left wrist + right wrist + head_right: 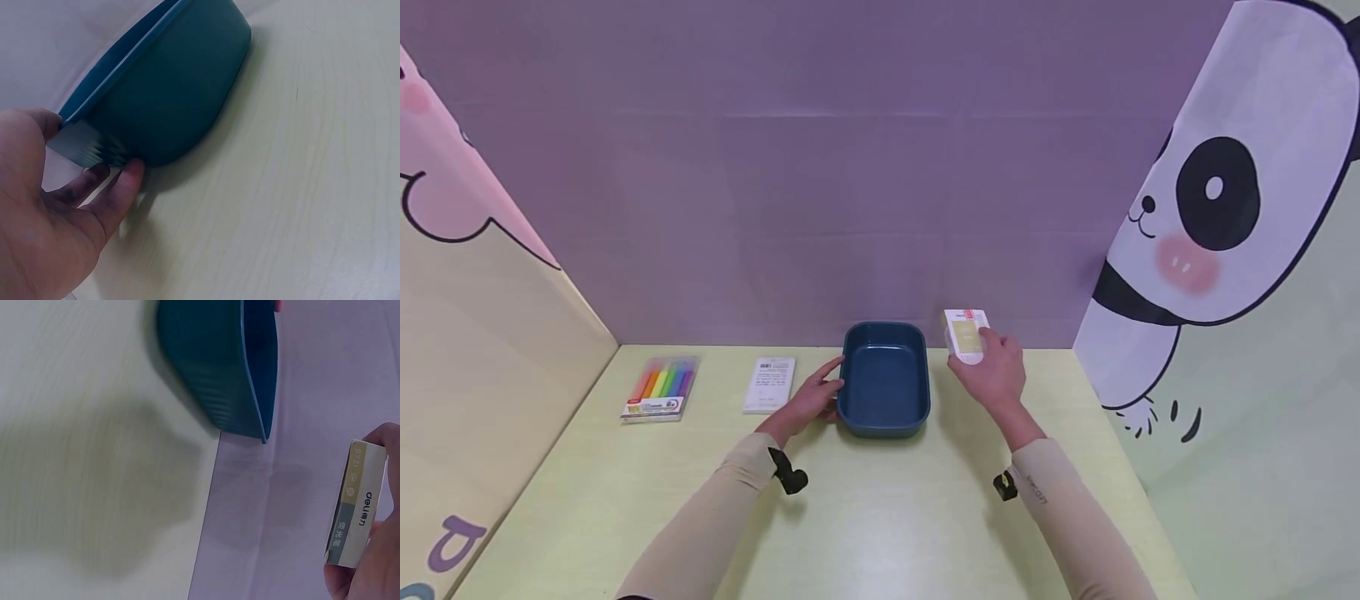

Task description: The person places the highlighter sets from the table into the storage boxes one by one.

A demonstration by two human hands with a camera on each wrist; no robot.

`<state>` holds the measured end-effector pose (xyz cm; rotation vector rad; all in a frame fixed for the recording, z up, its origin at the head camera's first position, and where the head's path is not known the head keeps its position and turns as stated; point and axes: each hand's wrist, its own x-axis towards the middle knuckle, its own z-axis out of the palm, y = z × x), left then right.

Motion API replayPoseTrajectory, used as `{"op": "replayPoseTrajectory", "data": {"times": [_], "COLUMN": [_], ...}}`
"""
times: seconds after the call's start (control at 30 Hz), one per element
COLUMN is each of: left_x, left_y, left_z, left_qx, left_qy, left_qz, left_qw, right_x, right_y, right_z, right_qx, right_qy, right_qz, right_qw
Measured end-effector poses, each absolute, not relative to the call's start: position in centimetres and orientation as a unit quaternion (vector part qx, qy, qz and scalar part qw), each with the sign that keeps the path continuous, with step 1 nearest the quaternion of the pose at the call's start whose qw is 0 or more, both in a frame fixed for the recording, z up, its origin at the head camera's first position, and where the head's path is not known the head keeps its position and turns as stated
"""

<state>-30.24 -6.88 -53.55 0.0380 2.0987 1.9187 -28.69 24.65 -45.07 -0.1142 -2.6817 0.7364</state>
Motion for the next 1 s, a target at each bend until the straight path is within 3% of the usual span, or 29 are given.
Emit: {"op": "replayPoseTrajectory", "data": {"times": [1.0], "left_x": [-30.2], "left_y": [-6.6], "left_z": [-54.2], "left_qx": [-0.005], "left_qy": [0.726], "left_qz": [0.673], "left_qw": [0.143], "right_x": [-28.3], "right_y": [20.2], "right_z": [-44.0], "right_qx": [-0.011], "right_qy": [-0.954], "right_qz": [0.254], "right_qw": [0.158]}}
